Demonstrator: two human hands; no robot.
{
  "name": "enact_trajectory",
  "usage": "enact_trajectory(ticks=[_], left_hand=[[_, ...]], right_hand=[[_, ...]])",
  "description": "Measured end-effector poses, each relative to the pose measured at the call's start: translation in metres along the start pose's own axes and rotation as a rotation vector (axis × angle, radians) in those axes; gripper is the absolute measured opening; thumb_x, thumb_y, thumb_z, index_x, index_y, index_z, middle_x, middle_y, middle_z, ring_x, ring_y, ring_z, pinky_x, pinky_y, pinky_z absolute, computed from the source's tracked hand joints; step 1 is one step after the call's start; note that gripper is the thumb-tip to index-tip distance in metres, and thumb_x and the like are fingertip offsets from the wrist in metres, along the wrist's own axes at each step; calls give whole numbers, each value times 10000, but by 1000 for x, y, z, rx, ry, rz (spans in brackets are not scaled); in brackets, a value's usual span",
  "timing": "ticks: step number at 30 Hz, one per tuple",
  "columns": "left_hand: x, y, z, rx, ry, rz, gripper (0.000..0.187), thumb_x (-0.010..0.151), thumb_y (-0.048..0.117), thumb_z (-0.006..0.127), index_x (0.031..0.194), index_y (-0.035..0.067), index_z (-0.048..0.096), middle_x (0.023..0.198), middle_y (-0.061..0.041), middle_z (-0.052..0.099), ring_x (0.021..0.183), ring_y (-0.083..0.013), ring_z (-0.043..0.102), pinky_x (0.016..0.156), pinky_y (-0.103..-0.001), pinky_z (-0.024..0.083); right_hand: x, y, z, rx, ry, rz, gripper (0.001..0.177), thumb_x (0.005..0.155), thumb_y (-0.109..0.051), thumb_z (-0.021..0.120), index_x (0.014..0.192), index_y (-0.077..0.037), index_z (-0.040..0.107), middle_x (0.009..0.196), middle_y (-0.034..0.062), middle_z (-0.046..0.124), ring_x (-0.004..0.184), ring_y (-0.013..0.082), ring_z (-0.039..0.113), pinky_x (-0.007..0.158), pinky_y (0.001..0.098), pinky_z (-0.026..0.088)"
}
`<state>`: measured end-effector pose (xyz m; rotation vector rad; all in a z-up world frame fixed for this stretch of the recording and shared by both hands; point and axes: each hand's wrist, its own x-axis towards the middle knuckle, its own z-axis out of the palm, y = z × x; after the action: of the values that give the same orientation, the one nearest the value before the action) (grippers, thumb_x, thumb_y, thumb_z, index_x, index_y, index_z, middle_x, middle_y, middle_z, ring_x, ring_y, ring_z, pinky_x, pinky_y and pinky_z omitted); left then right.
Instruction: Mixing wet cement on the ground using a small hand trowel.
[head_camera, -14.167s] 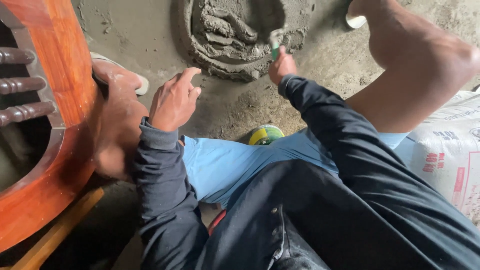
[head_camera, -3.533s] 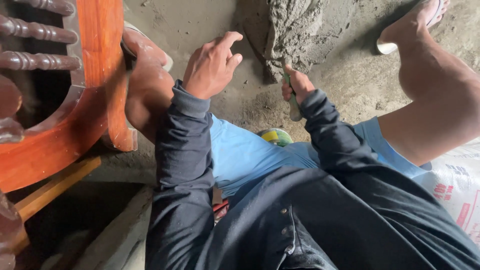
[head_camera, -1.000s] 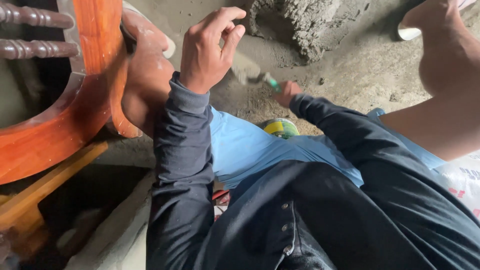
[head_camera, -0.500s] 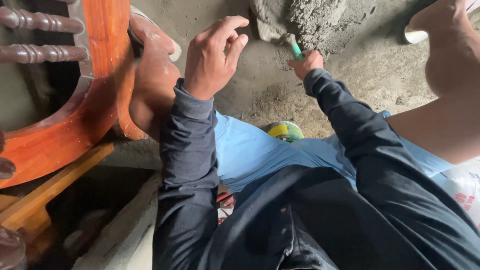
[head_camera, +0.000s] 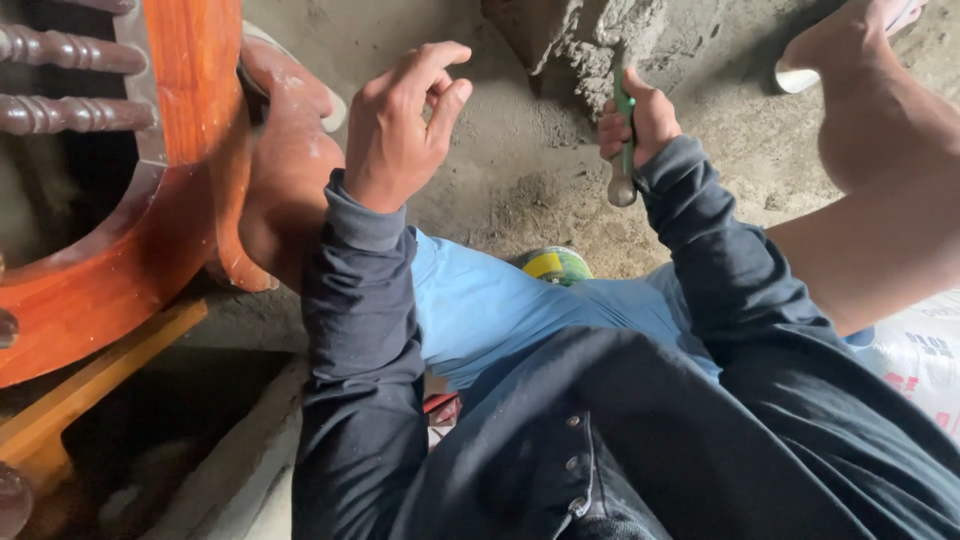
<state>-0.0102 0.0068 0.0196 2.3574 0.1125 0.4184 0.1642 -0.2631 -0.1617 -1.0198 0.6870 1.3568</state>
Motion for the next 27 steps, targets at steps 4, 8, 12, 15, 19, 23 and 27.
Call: enact_trajectory(ticks=[4, 8, 12, 15, 19, 23, 27], left_hand=[[0, -4, 6, 34, -31, 6, 160, 1067, 145, 617, 1206, 72, 647, 839, -54, 648, 708, -231, 634, 672, -393, 512], [1, -9, 15, 36, -53, -4, 158, 1046, 153, 624, 1192, 93, 640, 806, -31, 647, 671, -220, 616, 657, -394, 504], [3, -6, 13, 34, -84, -7, 170, 1040, 153, 636, 1200, 97, 643, 815, -28, 657, 668, -221, 622, 630, -401, 505], [3, -3, 10, 36, -85, -6, 177, 1049, 141, 641, 1218, 88, 644, 854, -44, 669, 688, -220, 635, 653, -394, 513], [1, -1, 9, 41, -103, 15, 172, 1061, 143, 638, 1225, 91, 637, 867, -43, 667, 716, -227, 643, 687, -408, 512], [2, -2, 12, 52, -121, 26, 161, 1067, 147, 632, 1219, 93, 640, 872, -43, 673, 692, -225, 635, 675, -412, 508], [3, -5, 19, 65, -148, 13, 168, 1048, 125, 649, 1213, 99, 638, 864, -41, 680, 681, -218, 643, 639, -405, 504]], right_hand=[[19, 19, -12, -83, 156, 6, 516, 1082, -572, 481, 714, -210, 459, 561, -89, 428, 437, 73, 370, 375, 253, 316], [34, 55, -16, -150, 251, 67, 527, 1091, -584, 453, 718, -212, 456, 548, -69, 422, 445, 106, 386, 401, 301, 362], [-12, 81, 10, -72, 249, 135, 585, 1092, -572, 468, 626, -223, 408, 507, -70, 398, 406, 104, 355, 374, 292, 310], [-36, 92, 16, -142, 237, 21, 584, 1020, -662, 486, 687, -183, 449, 499, -53, 371, 404, 108, 331, 374, 293, 302], [-32, 97, 22, -173, 374, -415, 253, 984, -283, 659, 826, -135, 528, 611, 4, 513, 465, 123, 453, 399, 303, 429], [51, 117, -14, 133, 548, -479, 70, 873, 30, 586, 913, 22, 643, 496, 42, 413, 357, 167, 387, 308, 351, 332], [120, 194, -61, 13, 866, -595, 164, 750, -99, 567, 886, -14, 529, 580, 105, 537, 393, 203, 524, 327, 372, 465]])
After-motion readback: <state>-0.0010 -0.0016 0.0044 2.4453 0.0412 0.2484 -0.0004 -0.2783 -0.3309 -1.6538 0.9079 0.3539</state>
